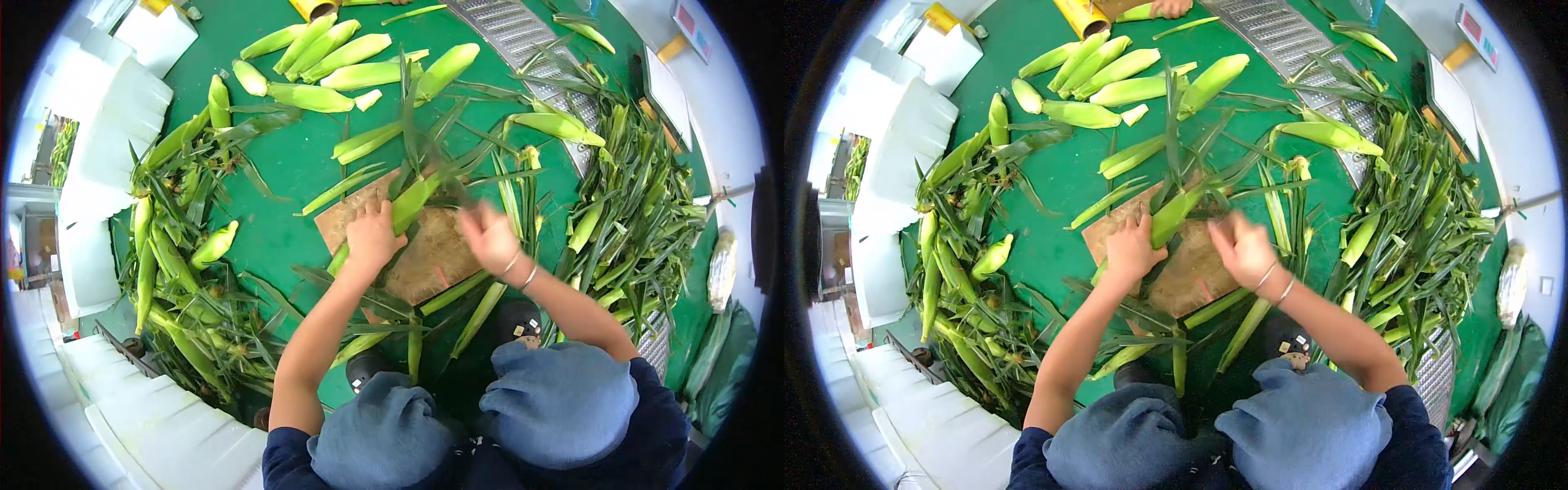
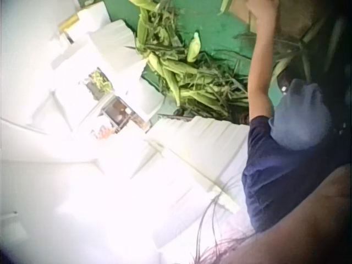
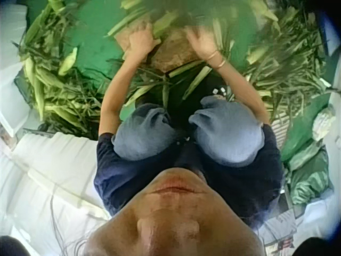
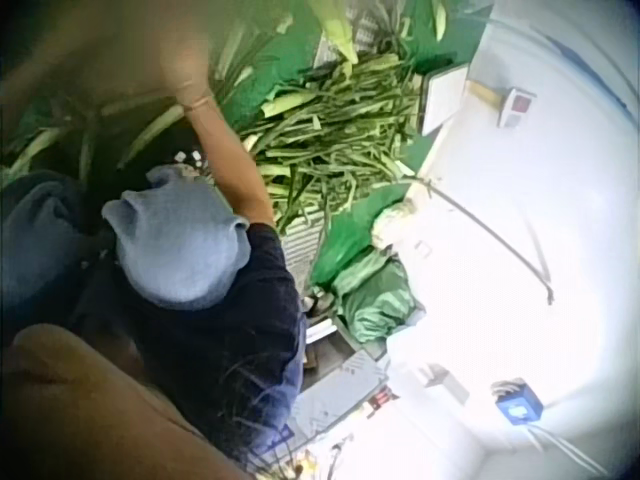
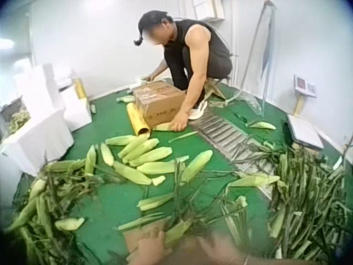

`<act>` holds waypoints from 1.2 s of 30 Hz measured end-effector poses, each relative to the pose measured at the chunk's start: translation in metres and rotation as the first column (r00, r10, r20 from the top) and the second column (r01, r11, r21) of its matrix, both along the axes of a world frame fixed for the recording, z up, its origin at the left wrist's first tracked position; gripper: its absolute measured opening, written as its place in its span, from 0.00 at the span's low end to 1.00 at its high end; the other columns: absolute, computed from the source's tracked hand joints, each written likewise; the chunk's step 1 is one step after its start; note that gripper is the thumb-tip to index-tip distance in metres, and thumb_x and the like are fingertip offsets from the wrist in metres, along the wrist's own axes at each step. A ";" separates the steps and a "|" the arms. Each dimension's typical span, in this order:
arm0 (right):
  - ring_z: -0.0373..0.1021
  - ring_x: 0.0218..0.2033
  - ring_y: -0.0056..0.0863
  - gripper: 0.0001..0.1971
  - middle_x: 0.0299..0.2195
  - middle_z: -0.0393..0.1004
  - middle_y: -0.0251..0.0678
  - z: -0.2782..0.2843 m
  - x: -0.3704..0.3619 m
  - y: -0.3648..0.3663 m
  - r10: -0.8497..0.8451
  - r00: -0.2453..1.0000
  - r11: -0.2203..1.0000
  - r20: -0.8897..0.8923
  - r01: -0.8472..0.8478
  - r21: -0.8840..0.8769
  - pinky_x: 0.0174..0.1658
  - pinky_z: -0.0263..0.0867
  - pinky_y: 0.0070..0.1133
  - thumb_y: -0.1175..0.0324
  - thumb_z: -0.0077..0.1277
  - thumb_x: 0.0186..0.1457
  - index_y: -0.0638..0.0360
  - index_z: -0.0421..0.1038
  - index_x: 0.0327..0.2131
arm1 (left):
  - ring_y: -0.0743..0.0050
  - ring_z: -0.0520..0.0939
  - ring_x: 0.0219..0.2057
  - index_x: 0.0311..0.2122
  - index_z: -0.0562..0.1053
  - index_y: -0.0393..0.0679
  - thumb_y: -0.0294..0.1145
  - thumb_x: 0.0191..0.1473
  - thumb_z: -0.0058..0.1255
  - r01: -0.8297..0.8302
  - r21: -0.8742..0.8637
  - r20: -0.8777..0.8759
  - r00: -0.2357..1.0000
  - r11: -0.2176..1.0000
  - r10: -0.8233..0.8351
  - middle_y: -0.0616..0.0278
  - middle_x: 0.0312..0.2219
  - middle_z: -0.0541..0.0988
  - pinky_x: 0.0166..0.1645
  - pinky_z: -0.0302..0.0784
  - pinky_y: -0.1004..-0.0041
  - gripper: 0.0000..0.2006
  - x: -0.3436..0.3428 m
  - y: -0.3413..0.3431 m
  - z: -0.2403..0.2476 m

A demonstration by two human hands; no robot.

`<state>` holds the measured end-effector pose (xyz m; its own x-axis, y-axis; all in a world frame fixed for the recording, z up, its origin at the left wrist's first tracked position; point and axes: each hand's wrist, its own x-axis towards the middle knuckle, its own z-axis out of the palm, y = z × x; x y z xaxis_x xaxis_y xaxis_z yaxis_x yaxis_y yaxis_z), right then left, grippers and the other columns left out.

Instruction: The person uses a cleaver to trim the ends and husks off corn on a wooden cutting board before tossing the trimmed ears onto a pile.

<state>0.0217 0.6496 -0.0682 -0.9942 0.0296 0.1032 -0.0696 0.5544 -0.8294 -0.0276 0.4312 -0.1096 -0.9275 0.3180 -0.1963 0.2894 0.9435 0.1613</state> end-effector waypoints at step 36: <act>0.65 0.24 0.40 0.21 0.25 0.70 0.45 0.012 0.066 0.170 -0.455 0.890 0.768 0.037 0.371 0.522 0.31 0.64 0.29 0.67 0.60 0.45 0.67 0.66 0.41 | 0.62 0.77 0.41 0.47 0.66 0.37 0.45 0.54 0.51 -0.548 0.564 0.801 0.546 -0.617 0.247 0.53 0.42 0.73 0.45 0.75 0.64 0.23 -0.068 -0.078 0.010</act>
